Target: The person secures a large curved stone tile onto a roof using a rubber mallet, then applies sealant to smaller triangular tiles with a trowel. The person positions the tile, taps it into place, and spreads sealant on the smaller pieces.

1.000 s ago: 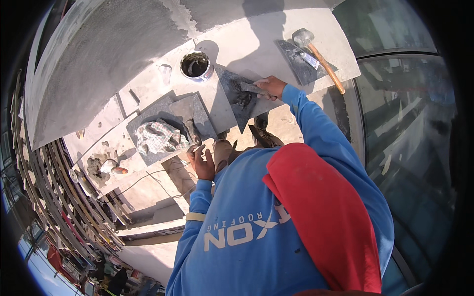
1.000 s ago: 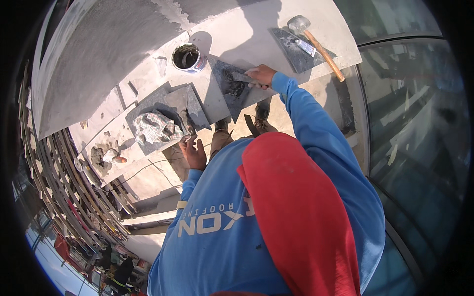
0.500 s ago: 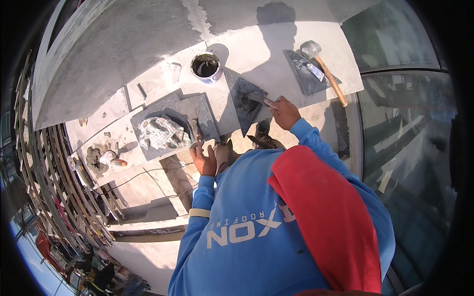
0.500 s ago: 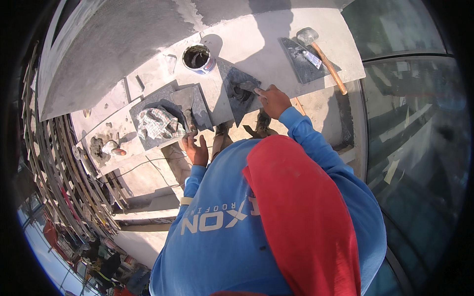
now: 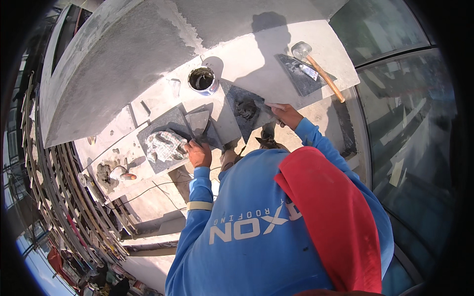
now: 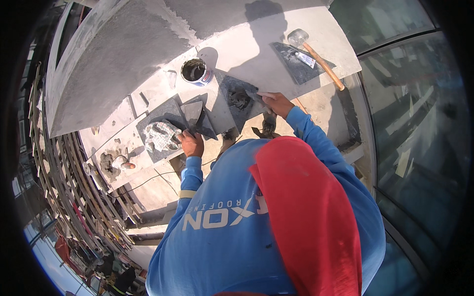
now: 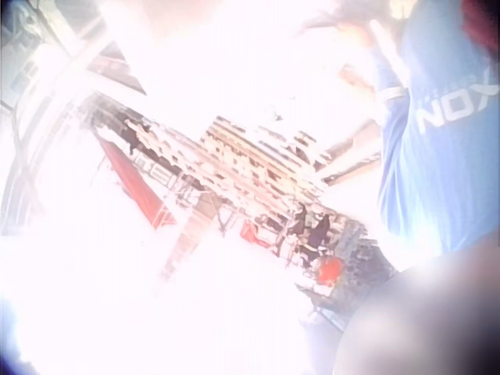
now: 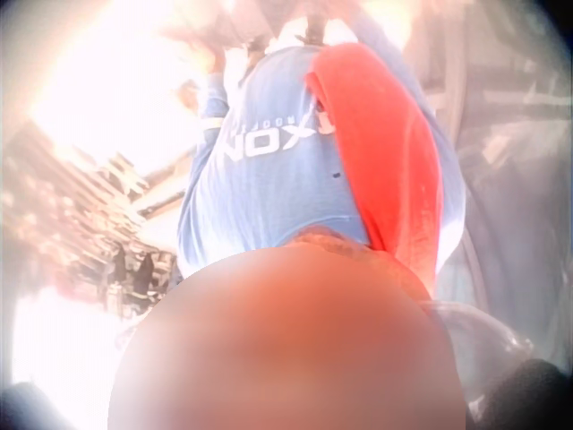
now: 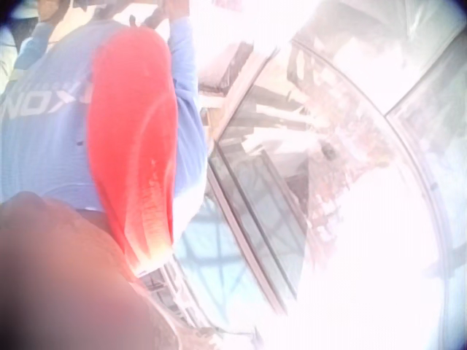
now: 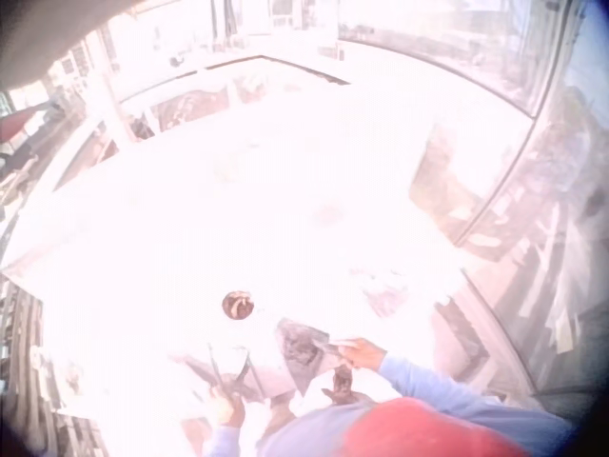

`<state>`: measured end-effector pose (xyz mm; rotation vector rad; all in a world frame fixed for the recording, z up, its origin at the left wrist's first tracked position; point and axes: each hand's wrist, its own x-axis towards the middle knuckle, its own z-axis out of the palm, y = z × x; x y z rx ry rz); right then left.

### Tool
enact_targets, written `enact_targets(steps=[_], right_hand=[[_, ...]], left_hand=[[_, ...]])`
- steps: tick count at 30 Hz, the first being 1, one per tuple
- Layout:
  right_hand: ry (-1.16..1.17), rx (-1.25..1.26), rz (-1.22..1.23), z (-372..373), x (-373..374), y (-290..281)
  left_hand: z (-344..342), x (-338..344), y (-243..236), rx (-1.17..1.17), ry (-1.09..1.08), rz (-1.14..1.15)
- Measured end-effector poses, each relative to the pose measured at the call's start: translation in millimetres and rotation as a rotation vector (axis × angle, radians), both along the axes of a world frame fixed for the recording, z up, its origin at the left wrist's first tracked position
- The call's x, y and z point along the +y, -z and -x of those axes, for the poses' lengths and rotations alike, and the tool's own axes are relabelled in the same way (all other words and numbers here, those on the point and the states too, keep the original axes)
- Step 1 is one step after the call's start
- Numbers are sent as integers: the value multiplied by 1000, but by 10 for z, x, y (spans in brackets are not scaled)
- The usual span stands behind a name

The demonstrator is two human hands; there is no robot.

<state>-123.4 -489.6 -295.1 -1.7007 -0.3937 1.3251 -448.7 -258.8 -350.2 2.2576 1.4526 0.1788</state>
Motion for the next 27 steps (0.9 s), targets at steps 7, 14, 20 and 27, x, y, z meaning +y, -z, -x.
enact_targets(steps=[7, 14, 20, 27], right_hand=[[395, 430, -119, 329, -31, -72], [421, 421, -74, 664, 306, -211], [383, 373, -116, 941, 305, -436], [416, 358, -117, 959, 147, -625]], left_hand=[[-181, -426, -852, -556, 37, 1100], [-710, -589, -1049, -565, 114, 1206], [-895, -696, -973, -507, 257, 1150], [-904, -568, -754, -450, 415, 930]])
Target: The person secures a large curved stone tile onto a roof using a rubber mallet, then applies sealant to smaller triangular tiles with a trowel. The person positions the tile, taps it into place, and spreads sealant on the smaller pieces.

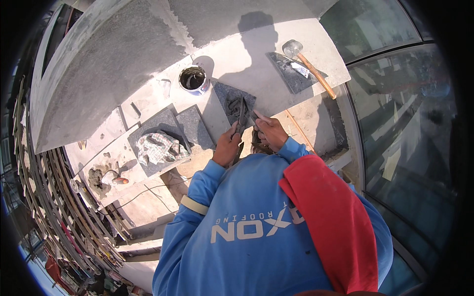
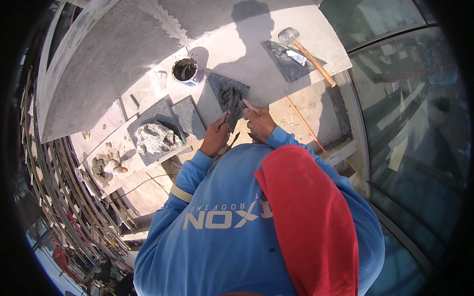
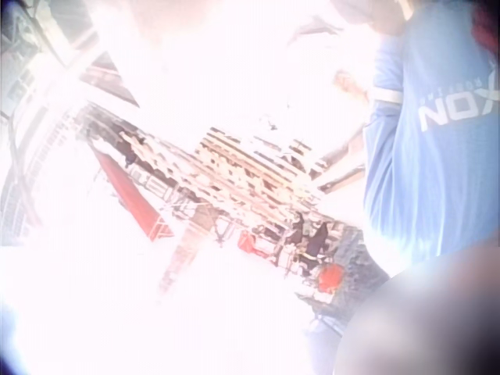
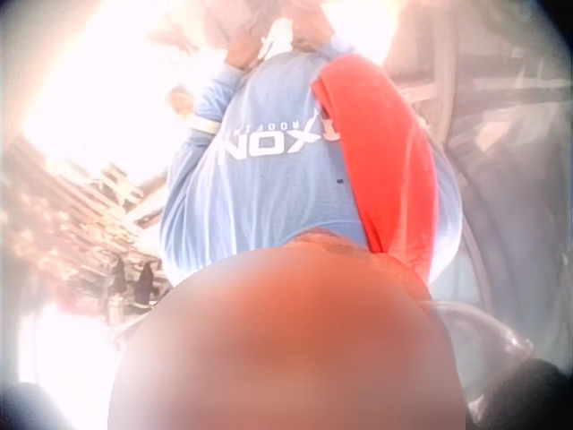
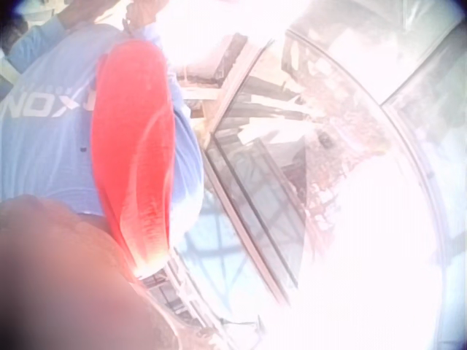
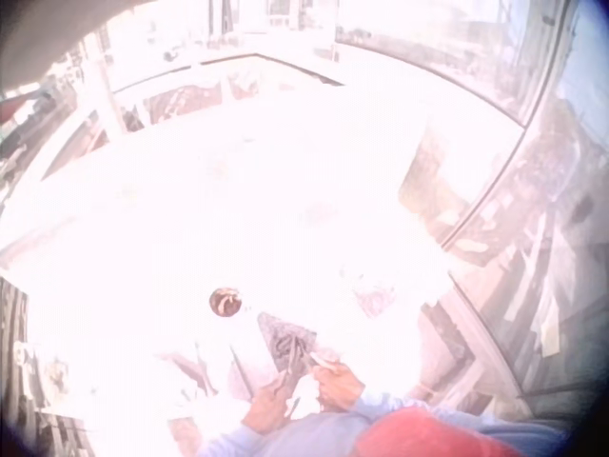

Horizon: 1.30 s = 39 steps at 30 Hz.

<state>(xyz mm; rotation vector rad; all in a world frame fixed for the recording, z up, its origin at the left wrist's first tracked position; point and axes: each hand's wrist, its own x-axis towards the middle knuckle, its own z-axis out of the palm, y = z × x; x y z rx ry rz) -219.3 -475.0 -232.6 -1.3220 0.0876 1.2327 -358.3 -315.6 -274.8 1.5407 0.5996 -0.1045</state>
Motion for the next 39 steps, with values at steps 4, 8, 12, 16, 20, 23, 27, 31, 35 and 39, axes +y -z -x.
enact_targets(steps=[4, 8, 12, 16, 20, 23, 27, 31, 35, 39], right_hand=[[-29, -55, 4, 53, -21, -83], [11, -268, 33, -42, -57, -54], [140, -183, -17, -277, -20, 147], [268, 164, -70, -344, 133, 374], [329, 369, -29, -199, 278, 473], [268, 431, 29, -56, 258, 437], [113, 493, -19, 63, 83, 273], [-12, 335, -82, -29, -87, 97], [-247, -675, 255, -327, -204, -6], [-331, -1354, 321, -622, -306, -149]], left_hand=[[-19, 96, 45, 26, -80, 61], [29, 85, 51, 64, -262, 304], [61, -12, 69, 57, -355, 607], [49, -77, 38, 33, -353, 741], [43, -153, -11, -9, -325, 815], [60, -186, -11, -39, -272, 794], [86, -129, 63, 33, -314, 755], [92, -87, 203, 42, -314, 674], [115, -78, 350, 82, -297, 556], [125, -27, 360, -249, 42, -621]])
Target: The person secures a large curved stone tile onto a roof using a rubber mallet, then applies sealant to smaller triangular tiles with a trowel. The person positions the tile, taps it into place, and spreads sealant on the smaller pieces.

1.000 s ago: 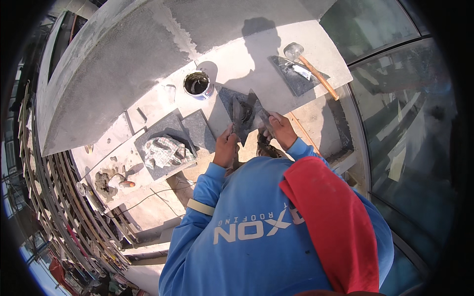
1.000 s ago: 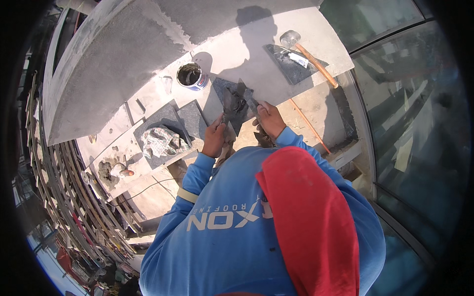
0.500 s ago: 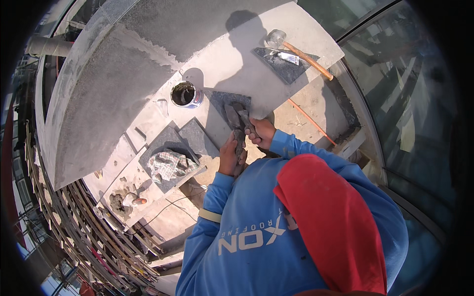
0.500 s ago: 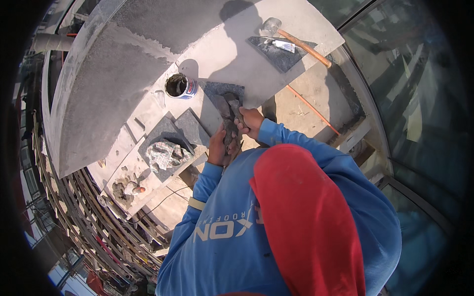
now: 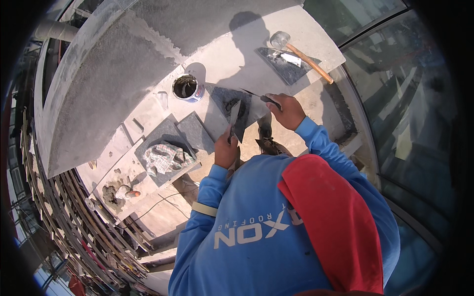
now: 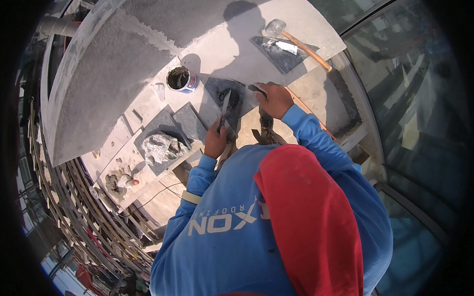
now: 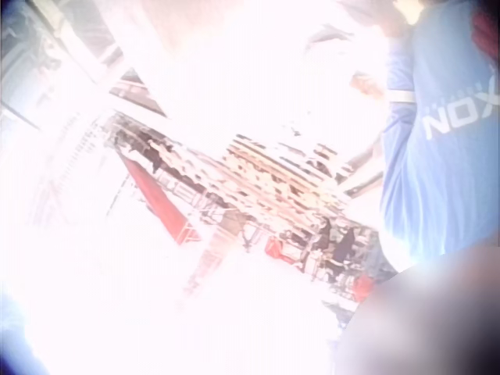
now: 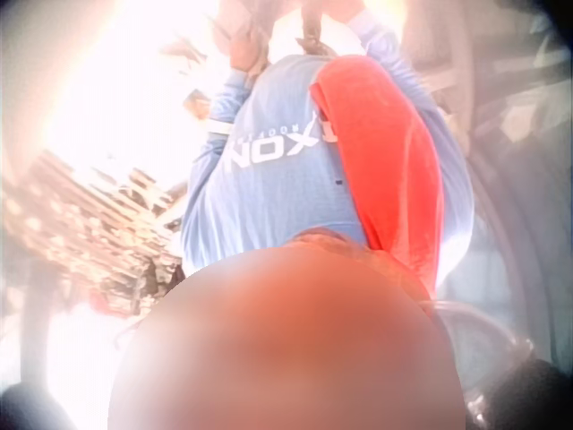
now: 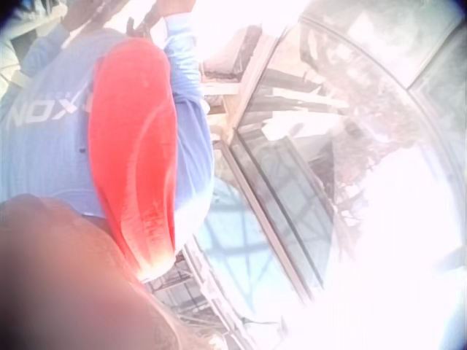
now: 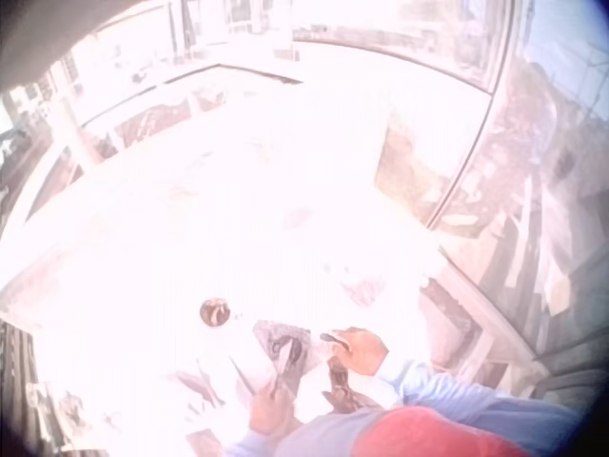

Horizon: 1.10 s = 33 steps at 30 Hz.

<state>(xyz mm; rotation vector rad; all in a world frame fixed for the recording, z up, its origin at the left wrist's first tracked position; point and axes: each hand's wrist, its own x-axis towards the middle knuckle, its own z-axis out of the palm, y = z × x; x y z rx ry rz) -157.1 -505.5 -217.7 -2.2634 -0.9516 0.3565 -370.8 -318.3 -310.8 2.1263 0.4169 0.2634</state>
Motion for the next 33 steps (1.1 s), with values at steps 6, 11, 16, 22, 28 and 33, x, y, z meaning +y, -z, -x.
enact_targets(steps=[6, 11, 16, 22, 28, 33], right_hand=[[-245, -68, 365, -238, -34, -295], [-367, -140, 498, -313, 148, -163], [-413, -134, 516, -318, 433, 155], [-274, 26, 410, -526, 587, 336], [-91, 368, 254, -366, 144, 609], [258, 785, 33, 393, -48, 1020]], left_hand=[[18, 10, -306, 255, 31, -205], [-35, 5, -403, 258, 101, -311], [-22, -30, -435, 288, 97, -409], [189, -11, -585, 308, 66, -432], [736, 220, -515, 213, -207, -243], [956, 354, -379, 140, -294, -169]])
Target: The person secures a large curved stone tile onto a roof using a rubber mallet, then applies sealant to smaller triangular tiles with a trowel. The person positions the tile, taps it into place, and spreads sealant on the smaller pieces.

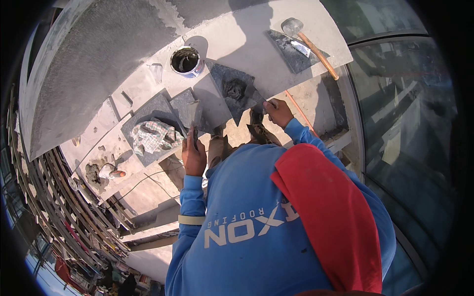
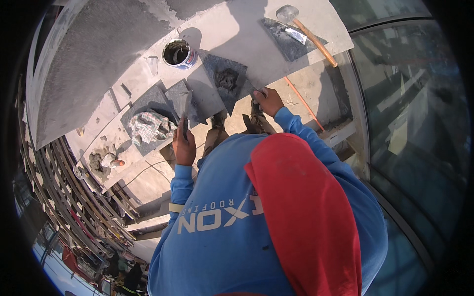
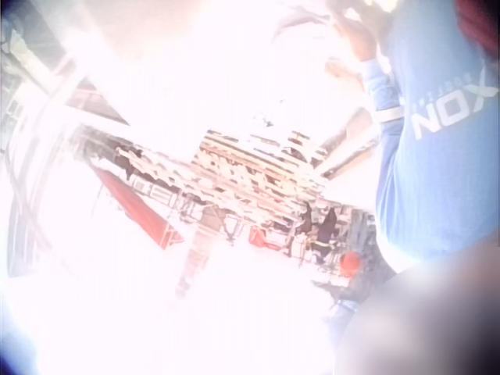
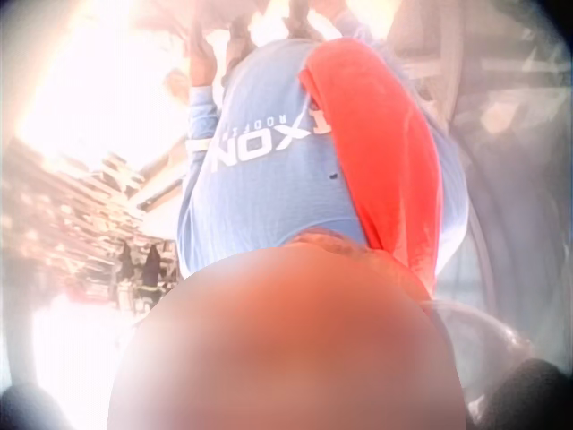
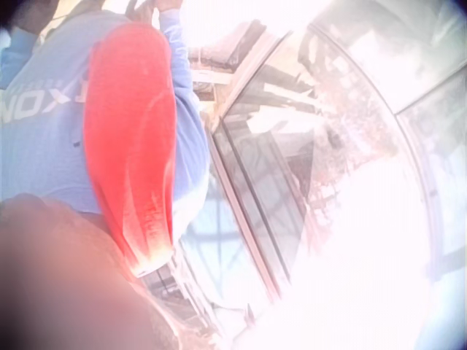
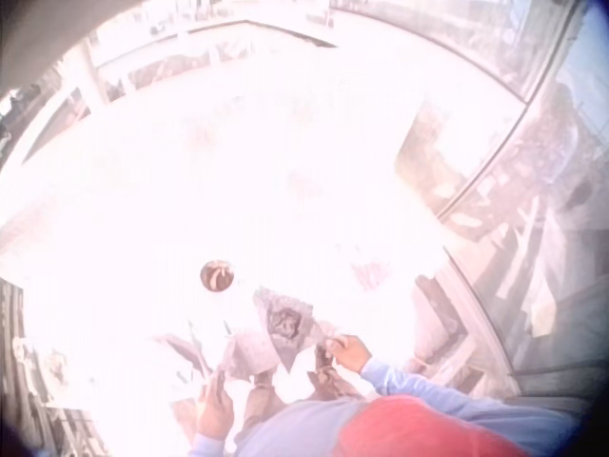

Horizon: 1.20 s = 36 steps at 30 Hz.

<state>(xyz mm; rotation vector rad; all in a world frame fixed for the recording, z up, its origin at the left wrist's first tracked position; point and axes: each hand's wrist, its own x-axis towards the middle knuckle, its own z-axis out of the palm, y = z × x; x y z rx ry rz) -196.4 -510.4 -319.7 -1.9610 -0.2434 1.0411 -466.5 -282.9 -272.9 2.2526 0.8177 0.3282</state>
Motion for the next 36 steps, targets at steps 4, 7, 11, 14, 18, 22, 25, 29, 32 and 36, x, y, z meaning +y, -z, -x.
enact_targets(steps=[4, 7, 11, 14, 18, 22, 25, 29, 32, 36], right_hand=[[222, 88, 4, 600, 91, 176], [303, 198, -68, 965, 165, 199], [461, 174, -88, 1398, 271, 312], [478, 46, -140, 1718, 364, 460], [610, -49, -23, 1990, 508, 545], [794, 76, -71, 1882, 657, 504], [761, 55, -44, 1603, 739, 518], [763, 33, -24, 1230, 762, 615], [687, 39, -15, 973, 719, 647], [487, 151, 37, 512, 558, 550]], left_hand=[[-8, 120, 34, -42, 35, 31], [-12, 292, 39, -45, 96, 29], [43, 595, 63, -9, 188, 5], [86, 781, 92, 14, 269, 61], [51, 958, 106, -30, 409, 85], [-48, 1074, 88, -28, 504, 102], [-123, 1133, 68, -47, 546, 91], [-185, 1180, 47, -88, 549, 67], [-161, 1179, 33, -107, 500, 43], [-43, 1100, 26, -4, 383, 117]])
